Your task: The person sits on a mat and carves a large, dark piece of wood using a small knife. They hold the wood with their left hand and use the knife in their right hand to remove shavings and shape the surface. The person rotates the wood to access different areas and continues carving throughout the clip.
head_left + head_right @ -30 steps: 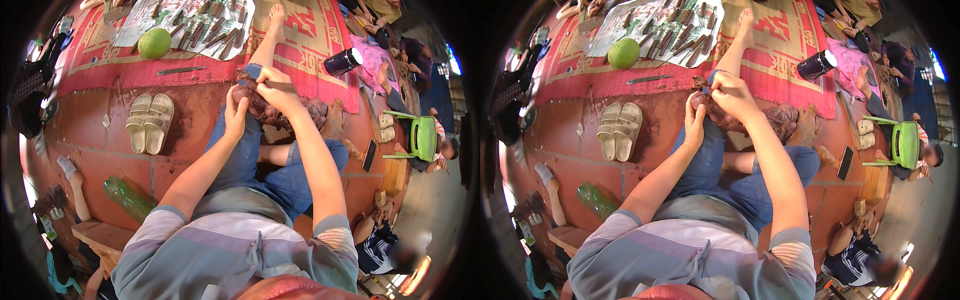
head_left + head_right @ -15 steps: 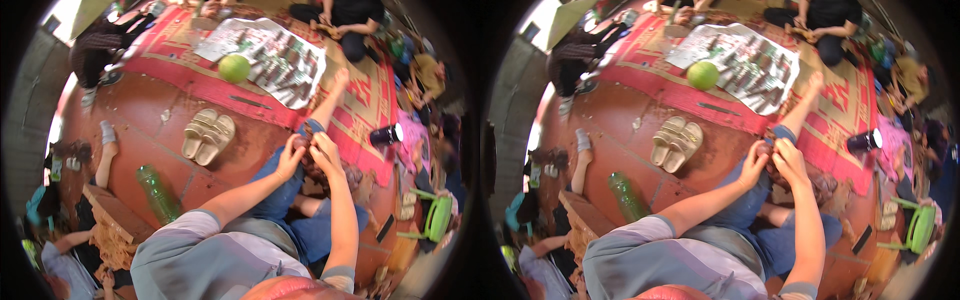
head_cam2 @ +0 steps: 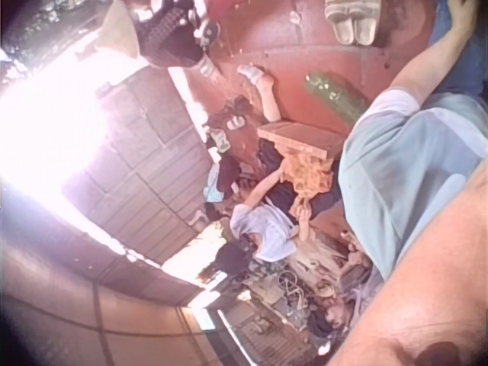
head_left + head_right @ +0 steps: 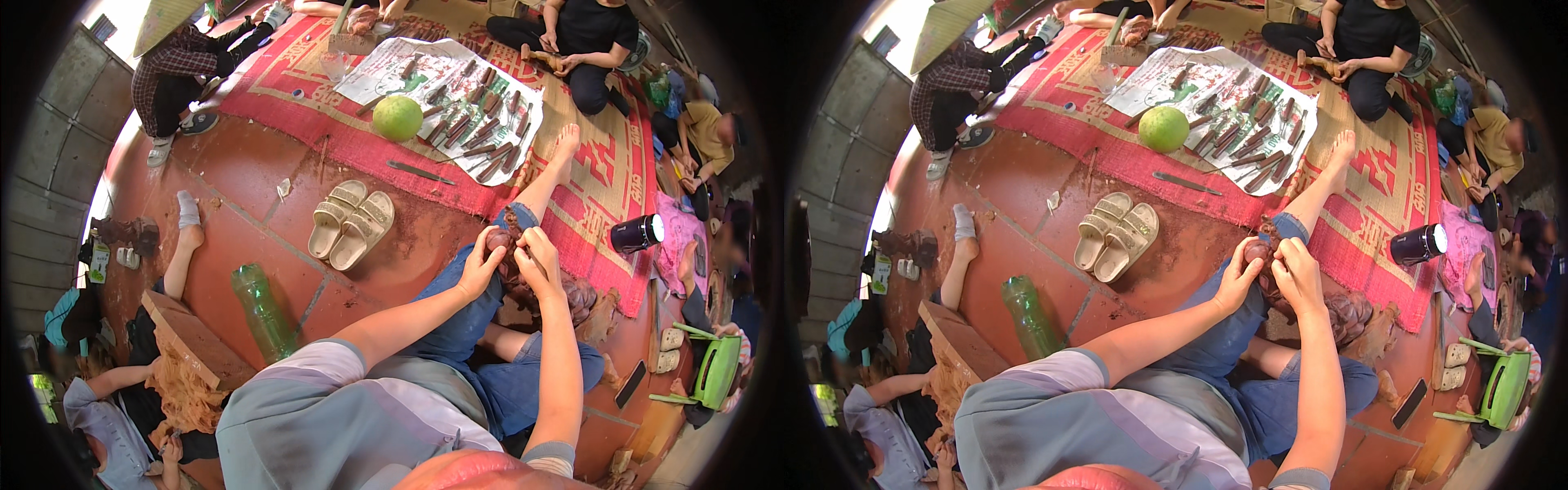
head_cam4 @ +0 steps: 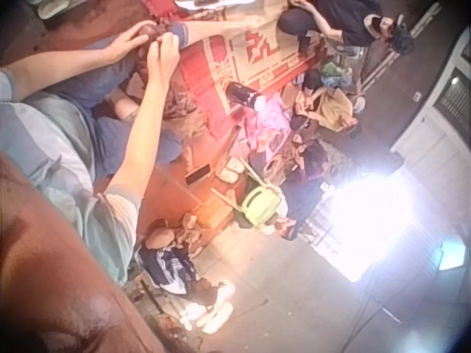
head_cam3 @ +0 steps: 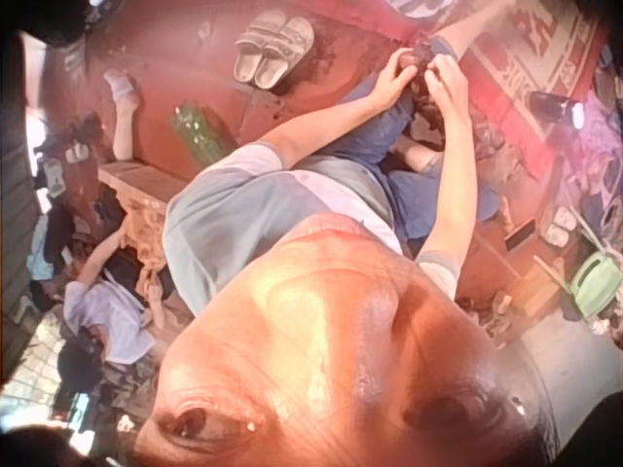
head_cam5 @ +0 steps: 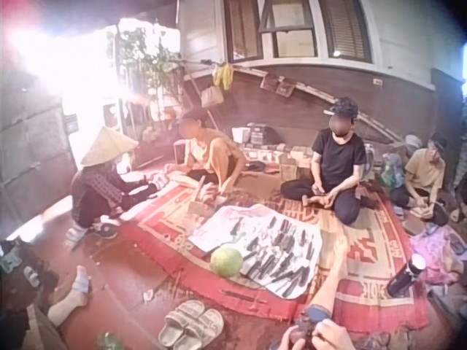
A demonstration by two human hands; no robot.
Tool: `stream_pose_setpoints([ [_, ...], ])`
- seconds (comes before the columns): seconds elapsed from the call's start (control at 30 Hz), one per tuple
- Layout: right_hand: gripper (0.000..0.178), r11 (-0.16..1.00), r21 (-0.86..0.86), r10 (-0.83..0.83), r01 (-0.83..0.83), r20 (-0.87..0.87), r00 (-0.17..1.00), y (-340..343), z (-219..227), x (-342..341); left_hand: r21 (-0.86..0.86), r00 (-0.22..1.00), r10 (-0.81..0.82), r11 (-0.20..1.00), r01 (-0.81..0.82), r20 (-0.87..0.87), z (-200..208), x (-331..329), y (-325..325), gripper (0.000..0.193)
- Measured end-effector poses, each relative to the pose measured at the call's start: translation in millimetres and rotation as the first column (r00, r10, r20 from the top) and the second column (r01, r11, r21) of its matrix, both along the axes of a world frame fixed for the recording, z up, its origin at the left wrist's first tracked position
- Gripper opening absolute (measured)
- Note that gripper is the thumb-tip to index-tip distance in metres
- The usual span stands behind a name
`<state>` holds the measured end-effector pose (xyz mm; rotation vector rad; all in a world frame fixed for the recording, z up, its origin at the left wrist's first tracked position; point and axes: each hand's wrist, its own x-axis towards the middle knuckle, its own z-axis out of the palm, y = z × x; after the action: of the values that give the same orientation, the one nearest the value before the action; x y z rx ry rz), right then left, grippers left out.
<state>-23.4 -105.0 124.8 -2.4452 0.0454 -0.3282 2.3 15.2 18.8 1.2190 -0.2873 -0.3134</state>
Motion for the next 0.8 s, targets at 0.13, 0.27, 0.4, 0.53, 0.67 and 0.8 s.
stream_pose_setpoints([
  [0.13,0.011,1.0,0.02,-0.004,0.006,-0.091,0.996,5.7,9.3,-1.0,-0.002,1.0,0.016,1.0,-0.016,0.008,1.2,0.4,-0.1,0.047],
  [0.27,0.011,1.0,0.004,-0.029,0.03,-0.069,0.997,2.2,2.2,0.8,0.012,1.0,0.009,1.0,-0.009,-0.003,-0.8,-0.2,-1.6,0.047],
  [0.4,0.012,0.998,0.021,-0.053,0.054,-0.017,0.998,-1.6,-4.4,-2.8,0.005,1.0,-0.011,1.0,0.011,-0.002,5.7,0.4,2.4,0.047],
  [0.53,0.01,1.0,-0.006,-0.022,0.021,-0.063,0.998,0.5,-1.4,-4.4,0.016,0.999,-0.033,0.999,0.033,-0.031,3.6,0.8,4.5,0.049],
  [0.67,0.008,1.0,-0.011,0.004,-0.005,-0.075,0.997,0.5,-0.8,-1.1,0.017,0.998,0.038,0.999,-0.039,0.04,-3.3,2.2,-0.2,0.049],
  [0.8,0.008,0.997,0.07,-0.021,0.014,0.101,0.995,-2.6,-11.9,-10.0,-0.049,0.997,0.028,0.998,-0.025,0.066,-12.1,3.4,-6.4,0.05],
])
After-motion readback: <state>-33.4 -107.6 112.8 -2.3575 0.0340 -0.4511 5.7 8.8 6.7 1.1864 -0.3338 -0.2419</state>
